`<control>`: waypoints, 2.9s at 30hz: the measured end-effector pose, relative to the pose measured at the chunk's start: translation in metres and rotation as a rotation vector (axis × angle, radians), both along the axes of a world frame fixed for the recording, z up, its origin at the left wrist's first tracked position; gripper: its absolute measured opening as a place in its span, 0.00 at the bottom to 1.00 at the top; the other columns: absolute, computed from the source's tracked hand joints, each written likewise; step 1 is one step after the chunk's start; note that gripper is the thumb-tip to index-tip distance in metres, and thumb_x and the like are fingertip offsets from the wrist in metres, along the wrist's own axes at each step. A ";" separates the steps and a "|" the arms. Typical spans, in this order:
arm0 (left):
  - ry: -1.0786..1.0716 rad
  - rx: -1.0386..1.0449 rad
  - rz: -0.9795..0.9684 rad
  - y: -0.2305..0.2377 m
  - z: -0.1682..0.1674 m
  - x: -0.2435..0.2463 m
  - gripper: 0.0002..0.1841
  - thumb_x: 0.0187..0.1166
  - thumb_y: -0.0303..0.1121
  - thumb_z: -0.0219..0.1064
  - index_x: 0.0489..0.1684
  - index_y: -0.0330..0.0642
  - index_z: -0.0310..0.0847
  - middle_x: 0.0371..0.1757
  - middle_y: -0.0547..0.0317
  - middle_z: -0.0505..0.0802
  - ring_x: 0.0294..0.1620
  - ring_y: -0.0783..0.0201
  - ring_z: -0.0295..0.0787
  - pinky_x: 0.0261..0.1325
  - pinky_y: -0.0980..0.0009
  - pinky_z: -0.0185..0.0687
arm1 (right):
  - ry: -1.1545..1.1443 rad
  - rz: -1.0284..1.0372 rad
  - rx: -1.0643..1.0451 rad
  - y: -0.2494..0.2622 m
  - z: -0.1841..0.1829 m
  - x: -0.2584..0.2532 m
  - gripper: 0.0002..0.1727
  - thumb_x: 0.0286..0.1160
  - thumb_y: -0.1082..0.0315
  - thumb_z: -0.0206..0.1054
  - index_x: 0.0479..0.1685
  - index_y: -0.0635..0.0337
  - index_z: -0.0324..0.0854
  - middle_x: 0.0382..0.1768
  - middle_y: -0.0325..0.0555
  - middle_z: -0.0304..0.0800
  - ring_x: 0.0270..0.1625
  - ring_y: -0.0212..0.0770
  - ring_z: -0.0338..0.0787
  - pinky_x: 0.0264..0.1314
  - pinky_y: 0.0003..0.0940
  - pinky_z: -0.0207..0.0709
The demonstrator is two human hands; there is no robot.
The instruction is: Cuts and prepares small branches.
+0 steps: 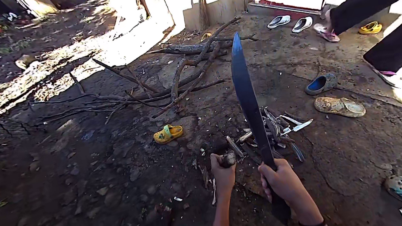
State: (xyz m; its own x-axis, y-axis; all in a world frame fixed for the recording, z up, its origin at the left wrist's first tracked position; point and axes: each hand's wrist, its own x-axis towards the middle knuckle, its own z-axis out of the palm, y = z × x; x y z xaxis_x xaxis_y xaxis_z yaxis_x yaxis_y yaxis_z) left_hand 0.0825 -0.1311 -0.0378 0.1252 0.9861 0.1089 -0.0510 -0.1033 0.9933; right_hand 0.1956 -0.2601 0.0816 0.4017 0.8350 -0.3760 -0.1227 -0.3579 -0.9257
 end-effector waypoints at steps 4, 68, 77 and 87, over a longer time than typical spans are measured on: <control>0.081 -0.092 -0.066 -0.004 -0.023 0.013 0.24 0.71 0.19 0.65 0.68 0.26 0.71 0.41 0.52 0.88 0.38 0.67 0.87 0.45 0.71 0.85 | 0.004 0.018 -0.108 -0.002 -0.025 -0.001 0.14 0.88 0.64 0.57 0.32 0.60 0.77 0.12 0.40 0.78 0.11 0.34 0.80 0.15 0.29 0.80; 0.103 -0.124 -0.140 -0.006 -0.037 0.030 0.19 0.76 0.23 0.67 0.66 0.27 0.79 0.49 0.48 0.92 0.48 0.69 0.89 0.58 0.70 0.84 | -0.350 0.115 -0.233 -0.003 -0.076 -0.025 0.11 0.83 0.61 0.60 0.34 0.55 0.82 0.16 0.36 0.80 0.16 0.32 0.83 0.24 0.32 0.81; 0.096 -0.132 -0.152 -0.006 -0.036 0.029 0.19 0.77 0.22 0.67 0.67 0.26 0.78 0.50 0.47 0.92 0.48 0.69 0.89 0.58 0.71 0.84 | -0.371 0.134 -0.251 -0.002 -0.075 -0.025 0.12 0.83 0.60 0.60 0.34 0.55 0.82 0.16 0.36 0.80 0.17 0.31 0.83 0.25 0.32 0.81; 0.079 -0.102 -0.097 -0.010 -0.031 0.032 0.14 0.75 0.21 0.68 0.58 0.27 0.81 0.42 0.52 0.91 0.42 0.72 0.87 0.53 0.73 0.84 | -0.457 0.138 -0.266 -0.004 -0.067 -0.032 0.12 0.83 0.60 0.62 0.32 0.55 0.82 0.18 0.37 0.79 0.20 0.33 0.83 0.28 0.34 0.79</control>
State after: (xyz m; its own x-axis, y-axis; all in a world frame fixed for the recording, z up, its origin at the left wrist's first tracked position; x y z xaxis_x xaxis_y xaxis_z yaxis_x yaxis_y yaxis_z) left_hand 0.1142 -0.1412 -0.0692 0.2246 0.9744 -0.0047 0.0230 -0.0004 0.9997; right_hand 0.1635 -0.2642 0.0145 0.4672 0.7916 -0.3938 0.3359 -0.5709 -0.7492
